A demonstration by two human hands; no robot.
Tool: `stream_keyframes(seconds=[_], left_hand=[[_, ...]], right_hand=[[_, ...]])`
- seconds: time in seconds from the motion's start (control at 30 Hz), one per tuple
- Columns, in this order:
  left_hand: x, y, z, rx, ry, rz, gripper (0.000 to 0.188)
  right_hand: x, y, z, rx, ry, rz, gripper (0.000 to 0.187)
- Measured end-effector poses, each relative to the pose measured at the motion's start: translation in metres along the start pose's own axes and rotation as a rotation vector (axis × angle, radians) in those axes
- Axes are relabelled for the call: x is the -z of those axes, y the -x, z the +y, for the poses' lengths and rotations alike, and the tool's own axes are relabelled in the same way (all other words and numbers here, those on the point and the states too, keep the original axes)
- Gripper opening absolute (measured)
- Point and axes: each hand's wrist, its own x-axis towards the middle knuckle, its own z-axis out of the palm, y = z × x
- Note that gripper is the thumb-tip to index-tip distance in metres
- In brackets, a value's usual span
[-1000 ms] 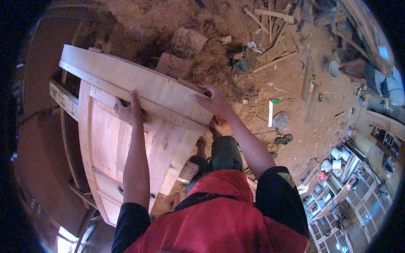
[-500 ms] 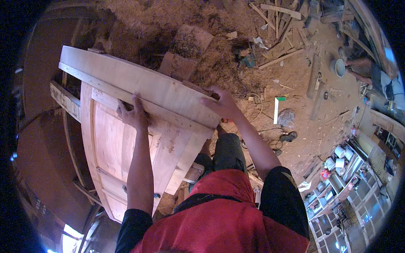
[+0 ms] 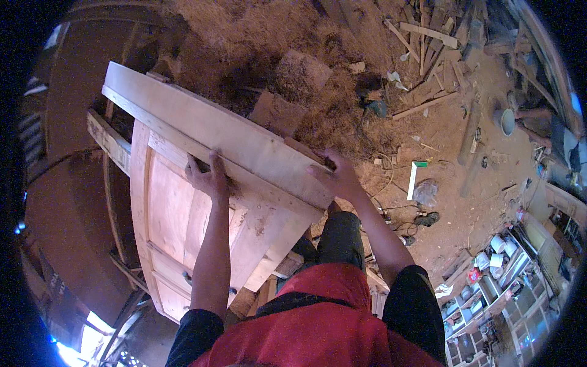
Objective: The person builds a wooden structure by positioning a long board against a frame, hammering nails into it, and then cutting the end of the board with a circular saw. They then apply a liquid from a small white bottle to a gap in the wood and press it in by hand.
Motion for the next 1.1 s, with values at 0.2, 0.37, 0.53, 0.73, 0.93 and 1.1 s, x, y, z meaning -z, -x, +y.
stream_keyframes(seconds=[0.2,0.37,0.53,0.73,0.93,1.1], left_hand=[[0.001,-0.001,0.001,0.047,-0.011,-0.031,0.086],[-0.002,-0.001,0.008,0.071,-0.028,-0.035,0.086],[-0.005,0.001,-0.004,0.057,0.076,-0.031,0.087],[-0.006,0.002,0.000,0.046,0.036,-0.009,0.091],[-0.004,-0.001,0.000,0.046,0.018,-0.022,0.088],[-0.006,-0.002,-0.012,0.025,0.067,0.001,0.088]], right_hand=[[0.000,0.000,-0.007,-0.012,-0.038,-0.017,0.055],[0.001,0.000,0.007,0.034,0.022,0.031,0.064],[-0.003,-0.003,0.015,0.048,0.016,0.052,0.064],[-0.001,0.001,0.002,0.056,0.053,0.061,0.059],[0.001,0.000,0.007,0.052,0.089,0.020,0.047],[-0.003,-0.001,0.007,0.113,0.034,0.037,0.051]])
